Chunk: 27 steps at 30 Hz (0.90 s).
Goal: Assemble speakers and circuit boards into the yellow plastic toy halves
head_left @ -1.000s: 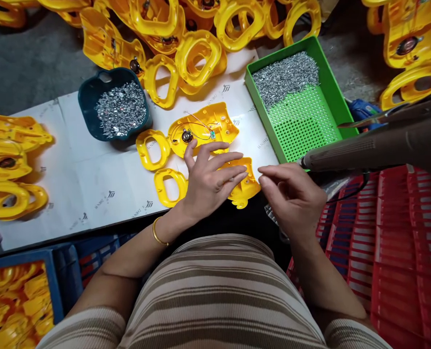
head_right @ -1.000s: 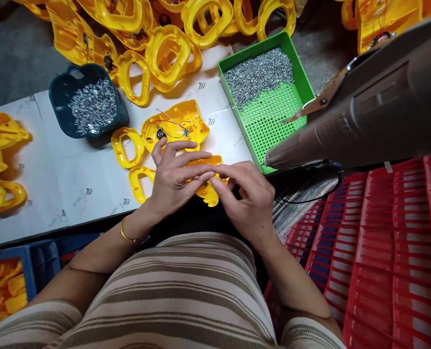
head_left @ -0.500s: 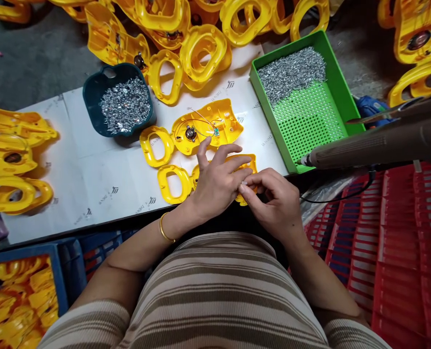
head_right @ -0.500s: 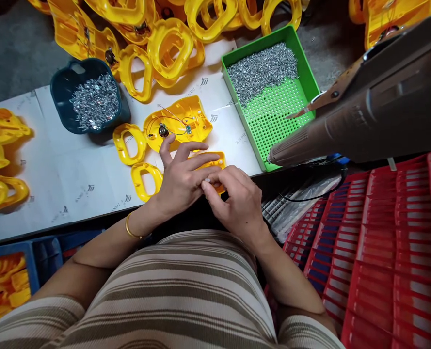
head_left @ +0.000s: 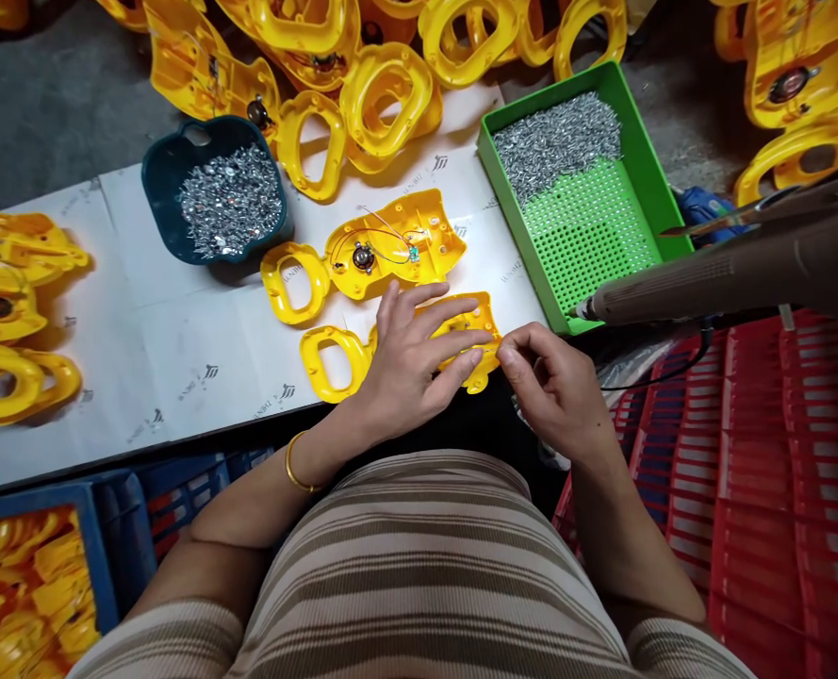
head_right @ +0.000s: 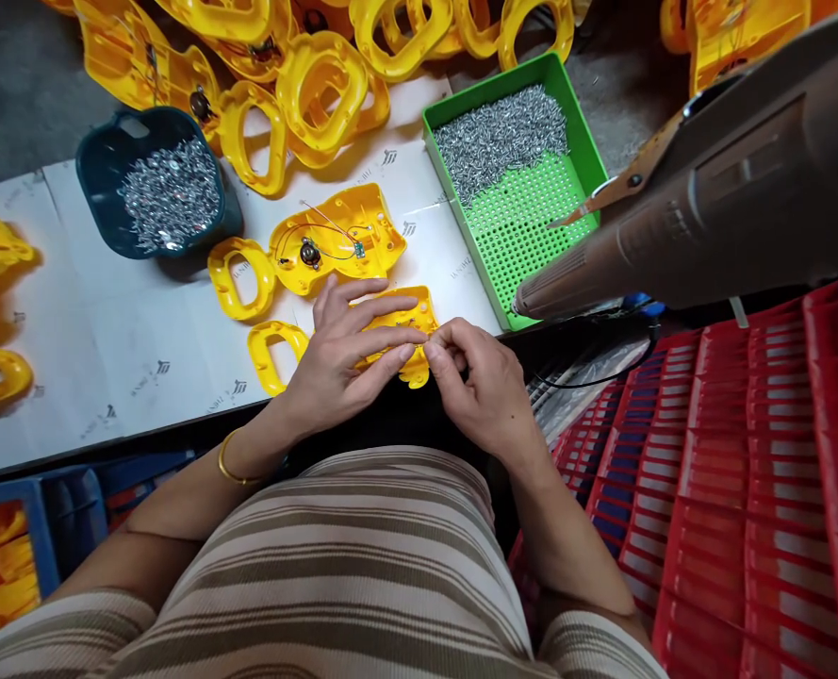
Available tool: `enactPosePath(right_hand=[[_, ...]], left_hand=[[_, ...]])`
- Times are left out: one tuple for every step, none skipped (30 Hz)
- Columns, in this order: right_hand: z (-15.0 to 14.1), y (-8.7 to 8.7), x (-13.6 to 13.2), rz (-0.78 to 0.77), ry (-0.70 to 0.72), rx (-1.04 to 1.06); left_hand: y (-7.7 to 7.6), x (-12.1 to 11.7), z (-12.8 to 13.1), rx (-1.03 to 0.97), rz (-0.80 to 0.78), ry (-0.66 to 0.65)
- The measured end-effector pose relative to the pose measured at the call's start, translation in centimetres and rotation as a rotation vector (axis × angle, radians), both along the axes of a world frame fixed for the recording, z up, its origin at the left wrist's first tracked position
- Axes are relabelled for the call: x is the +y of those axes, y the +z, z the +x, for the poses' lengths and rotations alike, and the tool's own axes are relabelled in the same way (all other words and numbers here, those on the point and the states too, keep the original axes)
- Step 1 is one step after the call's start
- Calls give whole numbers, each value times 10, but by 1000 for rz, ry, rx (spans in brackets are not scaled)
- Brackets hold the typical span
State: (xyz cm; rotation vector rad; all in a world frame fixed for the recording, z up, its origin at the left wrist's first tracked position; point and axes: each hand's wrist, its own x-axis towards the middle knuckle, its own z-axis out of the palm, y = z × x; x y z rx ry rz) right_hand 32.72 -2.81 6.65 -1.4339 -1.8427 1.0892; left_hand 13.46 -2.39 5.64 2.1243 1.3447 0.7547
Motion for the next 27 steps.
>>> enactPosePath(right_hand=[[0,0,0,-29,0,20],[-1,-1,0,-50,1,35],[-1,-1,0,-61,1,41],[-1,-1,0,-62,2,39],[-1,-2,0,-54,8,30],[-1,-2,0,-46,15,20],[-1,-2,1,-37,23,15],[-1,-1,2,-32,32,15],[0,-1,3,-29,42,20],[0,-1,4,-31,53,29],[1,-1,5,-34,62,41],[1,-1,5,-43,74,52],[2,-1,5,-53,84,60],[3,-1,4,-65,87,61],[3,-1,3,-70,71,52],[4,-2,0,-58,31,34],[4,-2,-3,-22,-33,3],[4,-3,-7,34,-117,-34],[4,-4,-11,97,-205,-72],[4,-6,-15,150,-278,-101],[4,-8,-18,173,-326,-113],[4,-11,-21,153,-345,-105],[4,-13,-23,95,-344,-76],[4,-17,-24,14,-332,-28],[3,-20,-25,-69,-317,28],[3,-23,-25,-140,-305,82],[2,-26,-25,-192,-295,126]], left_hand=[[0,0,2,-8,7,-2],[1,0,3,-17,10,-3],[1,1,5,-26,10,-2],[1,1,5,-34,6,-1],[1,1,5,-42,-2,0],[0,1,5,-52,-14,-2],[0,1,5,-64,-29,-4],[-1,1,5,-77,-46,-5],[-2,2,5,-91,-63,-6],[-3,2,5,-104,-79,-9],[-3,3,5,-115,-93,-14],[-4,3,5,-127,-102,-21],[-4,4,6,-140,-104,-32],[-3,4,6,-149,-98,-41],[-3,4,6,-149,-87,-43],[-3,4,6,-137,-68,-28],[-2,4,6,-114,-49,2],[-2,4,7,-82,-33,41],[-2,3,7,-47,-23,80],[-2,3,8,-15,-20,114],[-3,2,9,11,-22,135],[-4,1,11,33,-28,143],[-5,1,12,51,-34,145],[-7,1,14,67,-37,146],[-8,0,16,81,-39,144],[-10,0,18,90,-39,141],[-11,0,20,95,-40,135]])
